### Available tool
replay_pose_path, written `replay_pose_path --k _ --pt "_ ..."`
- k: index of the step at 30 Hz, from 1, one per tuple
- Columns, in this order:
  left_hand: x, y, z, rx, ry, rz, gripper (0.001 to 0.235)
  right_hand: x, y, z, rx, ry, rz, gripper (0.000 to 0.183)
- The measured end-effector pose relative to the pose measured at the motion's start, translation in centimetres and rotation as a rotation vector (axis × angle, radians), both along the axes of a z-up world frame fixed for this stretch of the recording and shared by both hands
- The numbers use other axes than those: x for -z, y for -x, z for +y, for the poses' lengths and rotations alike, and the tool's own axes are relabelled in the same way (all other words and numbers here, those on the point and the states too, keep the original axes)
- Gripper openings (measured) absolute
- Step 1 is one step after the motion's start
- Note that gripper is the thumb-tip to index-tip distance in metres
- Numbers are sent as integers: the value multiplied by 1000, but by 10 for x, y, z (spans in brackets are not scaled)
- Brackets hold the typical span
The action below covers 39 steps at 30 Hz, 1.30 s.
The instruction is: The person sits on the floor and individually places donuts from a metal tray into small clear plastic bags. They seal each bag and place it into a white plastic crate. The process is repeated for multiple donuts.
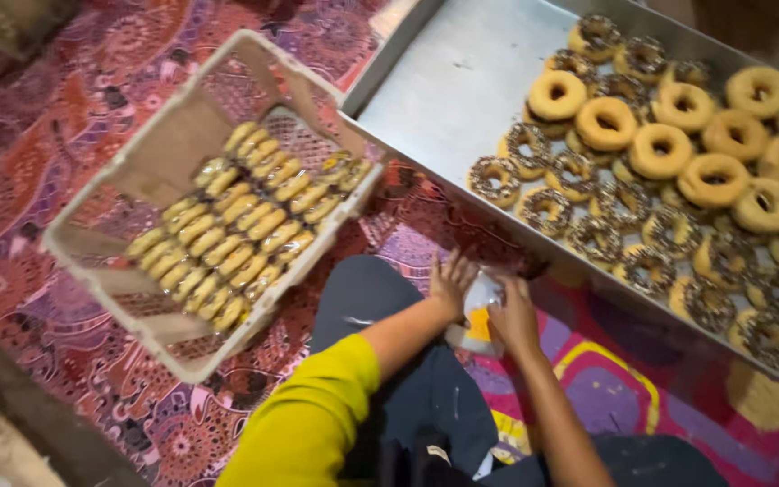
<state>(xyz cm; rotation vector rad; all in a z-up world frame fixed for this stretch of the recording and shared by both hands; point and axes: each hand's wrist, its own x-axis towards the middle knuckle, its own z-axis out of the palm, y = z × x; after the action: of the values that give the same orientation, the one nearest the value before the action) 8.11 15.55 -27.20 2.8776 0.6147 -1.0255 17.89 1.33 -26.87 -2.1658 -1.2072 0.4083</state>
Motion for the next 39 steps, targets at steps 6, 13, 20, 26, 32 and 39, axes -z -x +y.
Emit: replay_pose_path --k 6,13,20,26,32,39 --pt "21 0 0 -39 4 18 134 25 -18 76 -261 508 -283 37" --pt "-15 5 11 -300 178 -271 135 8 -27 84 -284 587 -202 31" --pt "-69 67 -17 -1228 1520 -1237 80 -145 57 -17 -79 -87 84 55" --pt "-56 63 -13 -1752 2345 -1031 51 -217 19 -59 -453 -263 -401 29" --pt "-63 75 1 -1823 2325 -1129 51 -235 -187 -82 581 195 -301 87" --pt "-86 48 -21 -1538 2500 -1001 53 -244 -215 -66 594 312 -319 101"
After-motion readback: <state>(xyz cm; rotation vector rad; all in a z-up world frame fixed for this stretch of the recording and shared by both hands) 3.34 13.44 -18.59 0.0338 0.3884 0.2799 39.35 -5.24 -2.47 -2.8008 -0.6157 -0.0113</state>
